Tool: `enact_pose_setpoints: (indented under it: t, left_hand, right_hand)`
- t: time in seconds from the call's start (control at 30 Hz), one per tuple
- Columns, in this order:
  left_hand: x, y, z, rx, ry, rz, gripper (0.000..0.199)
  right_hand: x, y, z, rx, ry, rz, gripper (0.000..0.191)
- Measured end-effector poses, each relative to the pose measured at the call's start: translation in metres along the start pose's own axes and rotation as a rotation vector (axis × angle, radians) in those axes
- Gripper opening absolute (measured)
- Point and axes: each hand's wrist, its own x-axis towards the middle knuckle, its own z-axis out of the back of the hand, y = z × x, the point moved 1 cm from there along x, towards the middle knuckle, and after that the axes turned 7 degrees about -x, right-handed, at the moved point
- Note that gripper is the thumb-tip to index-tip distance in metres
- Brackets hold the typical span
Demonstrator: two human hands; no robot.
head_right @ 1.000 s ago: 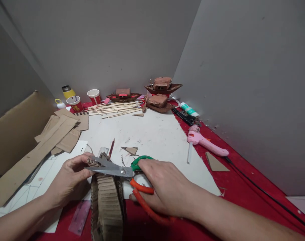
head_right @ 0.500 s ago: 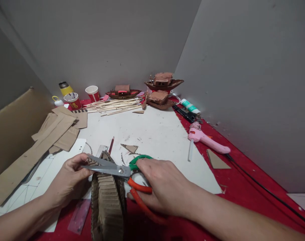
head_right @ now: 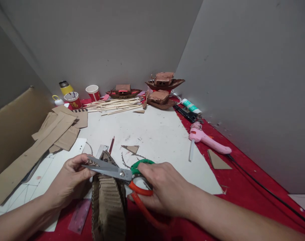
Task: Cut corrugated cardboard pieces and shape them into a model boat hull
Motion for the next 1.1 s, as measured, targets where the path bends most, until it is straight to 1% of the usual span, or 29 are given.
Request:
enact_pose_setpoints:
  t: [0.27,0.4,0.5,0.6,0.67,0.73,0.83,0.9,1.0,1.1]
  left_hand:
    - [-0.001,-0.002,-0.002,0.005,-0.003,0.021,0.021]
    - [-0.001,-0.002,-0.001,0.007,0.013,0.02,0.021]
    - [0.0,-0.002,0.002,0.025,0.032,-0.032,0.019]
    - [0.002,-0.002,0.004,0.091,0.005,-0.118,0.011]
    - [0.003,-0.004,0.003,0.135,-0.012,-0.173,0.01]
    - [0.004,-0.007,-0.001,0.181,0.007,-0.209,0.01]
    - [0.003,-0.011,-0.006,0.251,0.058,-0.202,0.011]
    - [0.002,-0.012,-0.007,0.278,0.067,-0.186,0.012]
    - [0.001,-0.01,-0.007,0.281,0.063,-0.174,0.013]
    - [0.003,-0.006,-0.005,0.253,0.087,-0.136,0.014]
  right_hand:
    - [-0.005,-0.003,-0.007,0.055,-0.057,0.082,0.022]
    - [-0.004,-0.003,-0.008,0.04,-0.084,0.084,0.022]
    - [-0.004,-0.003,-0.007,0.044,-0.083,0.066,0.023]
    - [-0.004,-0.002,-0.006,0.053,-0.019,0.013,0.025]
    - [-0.003,0.0,-0.004,0.054,0.025,-0.032,0.024]
    - [-0.002,0.001,-0.001,0.044,0.043,-0.062,0.022]
    - [0.0,0.003,0.001,0.015,0.059,-0.073,0.022]
    - [0.001,0.003,0.0,0.015,0.063,-0.052,0.024]
    - [-0.001,0.003,-0.005,0.045,0.047,-0.023,0.024]
    - [-0.003,0.003,-0.007,0.08,0.021,-0.02,0.023]
